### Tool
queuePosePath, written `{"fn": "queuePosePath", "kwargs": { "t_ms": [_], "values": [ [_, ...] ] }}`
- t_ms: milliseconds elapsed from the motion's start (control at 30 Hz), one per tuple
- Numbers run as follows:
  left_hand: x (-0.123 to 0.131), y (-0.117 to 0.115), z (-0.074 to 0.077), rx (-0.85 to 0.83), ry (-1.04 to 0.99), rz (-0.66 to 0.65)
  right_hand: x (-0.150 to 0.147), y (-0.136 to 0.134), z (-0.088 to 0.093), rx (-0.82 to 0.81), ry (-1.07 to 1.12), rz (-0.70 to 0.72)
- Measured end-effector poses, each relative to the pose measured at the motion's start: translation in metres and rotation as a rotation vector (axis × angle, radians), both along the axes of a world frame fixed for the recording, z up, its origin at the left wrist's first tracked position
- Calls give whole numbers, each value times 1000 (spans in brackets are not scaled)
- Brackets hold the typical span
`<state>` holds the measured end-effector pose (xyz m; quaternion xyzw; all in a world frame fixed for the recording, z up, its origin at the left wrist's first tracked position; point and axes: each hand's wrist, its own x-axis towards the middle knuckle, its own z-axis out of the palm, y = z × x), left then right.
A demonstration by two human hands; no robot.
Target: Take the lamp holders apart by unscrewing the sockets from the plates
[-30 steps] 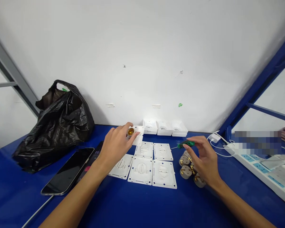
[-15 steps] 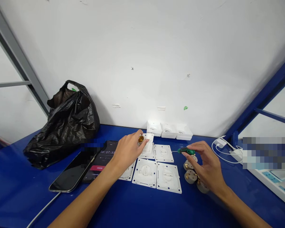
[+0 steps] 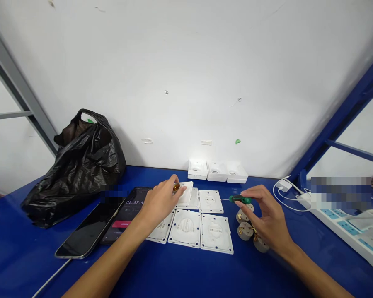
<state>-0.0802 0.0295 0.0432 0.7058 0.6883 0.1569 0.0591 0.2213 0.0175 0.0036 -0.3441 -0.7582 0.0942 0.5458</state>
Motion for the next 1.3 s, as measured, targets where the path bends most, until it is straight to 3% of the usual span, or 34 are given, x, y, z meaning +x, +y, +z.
{"fn": "queuePosePath", "kwargs": {
  "t_ms": [267,467,600,733,833,1067,1300],
  "values": [
    [4,-4,6,87,-27,8,-4,-1,-4,-71,31,145],
    [21,-8,-6,147,-67,-91,1,1,-1,-1,104,61],
    [38,-19,-14,126,-100,-281,8,3,5,35,146,-9],
    [50,-36,-15,63,-167,-686,13,4,8,53,171,-49],
    [55,-46,-15,-71,-260,-830,14,4,10,60,177,-57],
    [57,-42,-18,-187,-315,-785,15,2,17,93,173,-47],
    [57,-4,-14,-214,-249,-787,19,2,18,123,169,-75]
  ]
}}
